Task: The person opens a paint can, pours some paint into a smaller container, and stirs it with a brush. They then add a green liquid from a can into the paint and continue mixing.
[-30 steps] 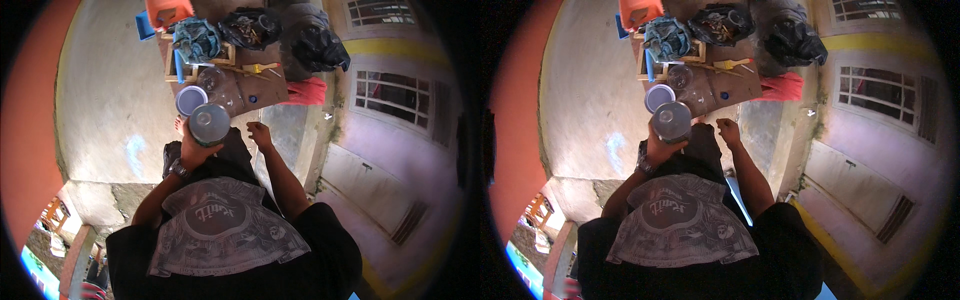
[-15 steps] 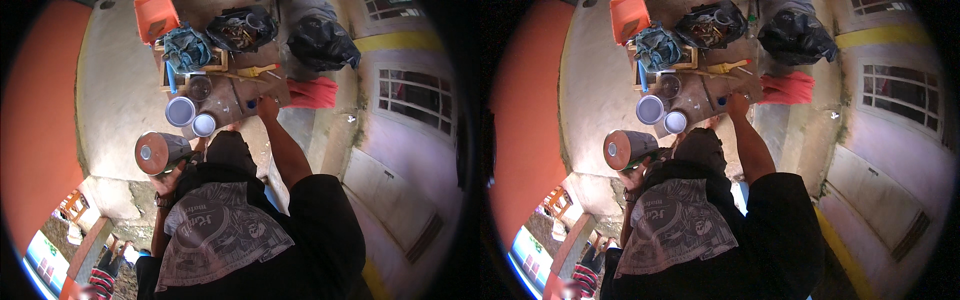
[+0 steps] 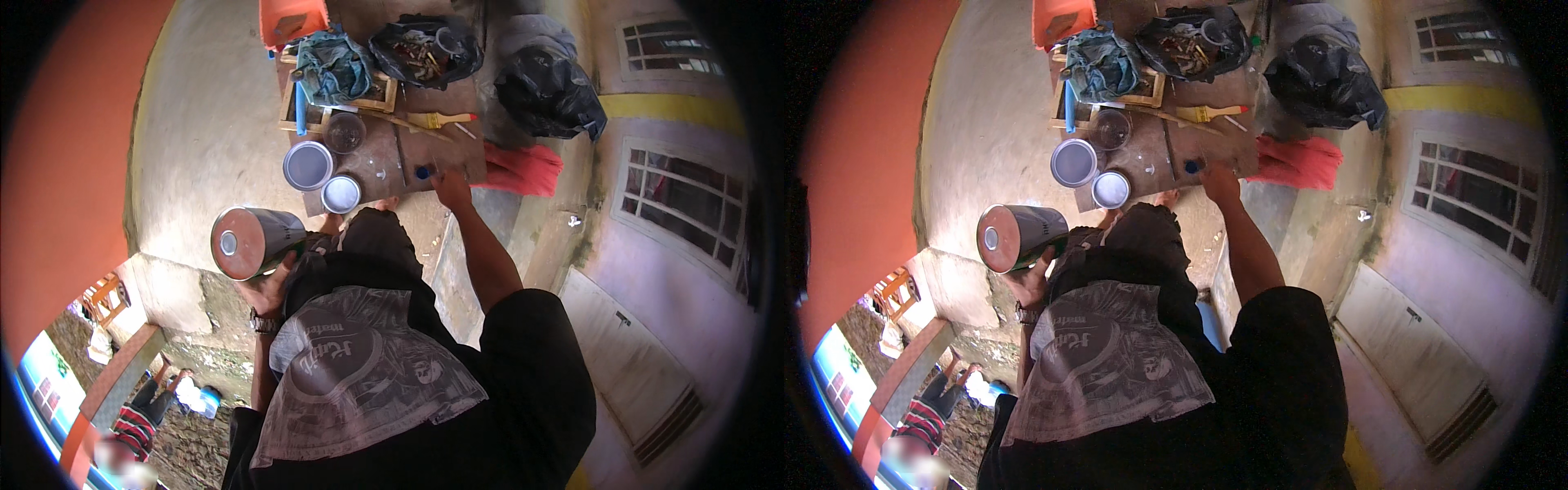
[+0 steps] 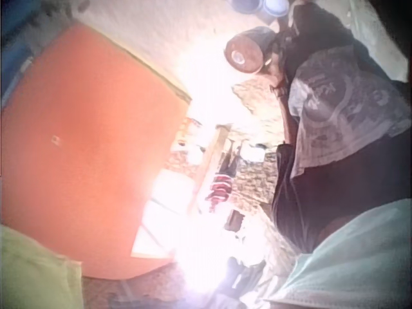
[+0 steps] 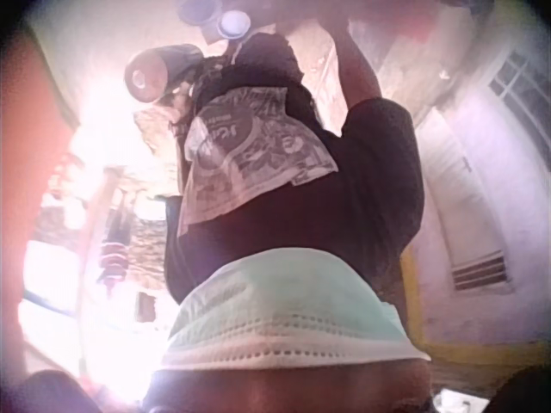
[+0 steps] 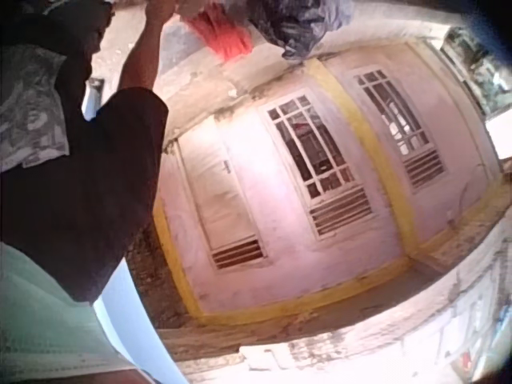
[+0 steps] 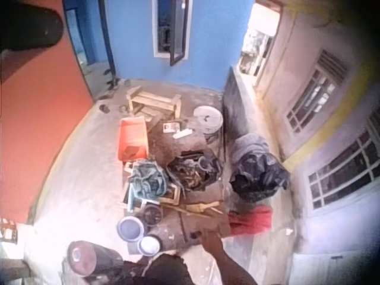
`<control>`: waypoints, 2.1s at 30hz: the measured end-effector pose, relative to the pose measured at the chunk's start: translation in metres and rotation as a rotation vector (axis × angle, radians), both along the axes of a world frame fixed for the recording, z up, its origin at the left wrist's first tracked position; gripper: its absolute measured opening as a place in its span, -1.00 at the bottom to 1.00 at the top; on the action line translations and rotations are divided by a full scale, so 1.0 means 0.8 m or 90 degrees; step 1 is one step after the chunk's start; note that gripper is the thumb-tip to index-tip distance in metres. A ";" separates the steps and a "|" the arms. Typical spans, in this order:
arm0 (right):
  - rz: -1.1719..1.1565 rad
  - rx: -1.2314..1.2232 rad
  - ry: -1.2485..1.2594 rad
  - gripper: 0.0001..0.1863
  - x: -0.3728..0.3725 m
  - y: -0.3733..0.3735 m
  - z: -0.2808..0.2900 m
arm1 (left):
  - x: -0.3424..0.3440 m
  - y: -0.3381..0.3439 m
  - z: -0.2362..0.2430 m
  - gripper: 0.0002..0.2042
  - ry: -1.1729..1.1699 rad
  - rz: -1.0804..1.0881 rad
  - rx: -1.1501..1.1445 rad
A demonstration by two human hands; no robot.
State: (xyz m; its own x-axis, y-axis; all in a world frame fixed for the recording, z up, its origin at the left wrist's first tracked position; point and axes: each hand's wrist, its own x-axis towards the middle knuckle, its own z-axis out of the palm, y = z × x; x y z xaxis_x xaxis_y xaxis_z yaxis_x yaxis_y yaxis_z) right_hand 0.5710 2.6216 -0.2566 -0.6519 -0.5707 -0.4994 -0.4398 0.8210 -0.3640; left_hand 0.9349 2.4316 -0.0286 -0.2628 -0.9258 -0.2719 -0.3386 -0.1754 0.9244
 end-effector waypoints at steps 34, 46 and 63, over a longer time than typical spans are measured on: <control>-0.030 -0.165 -0.187 -0.83 0.101 0.002 0.269 | -0.191 0.044 -0.233 0.12 0.060 -0.424 0.006; 0.201 -0.214 -0.032 -0.79 0.115 -0.042 0.222 | -0.169 0.057 -0.297 0.04 0.083 -0.413 -0.206; 0.172 -0.240 -0.165 -0.63 0.111 -0.048 0.261 | -0.146 0.069 -0.240 0.21 0.006 -0.339 -0.086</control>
State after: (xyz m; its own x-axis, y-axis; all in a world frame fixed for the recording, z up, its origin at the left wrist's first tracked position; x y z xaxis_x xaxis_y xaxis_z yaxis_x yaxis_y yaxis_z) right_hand 0.6597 2.5834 -0.0476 -0.3384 -0.8724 -0.3528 -0.4741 0.4819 -0.7369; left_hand 0.8182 2.4866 -0.2209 -0.7059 -0.6910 -0.1558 -0.3404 0.1380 0.9301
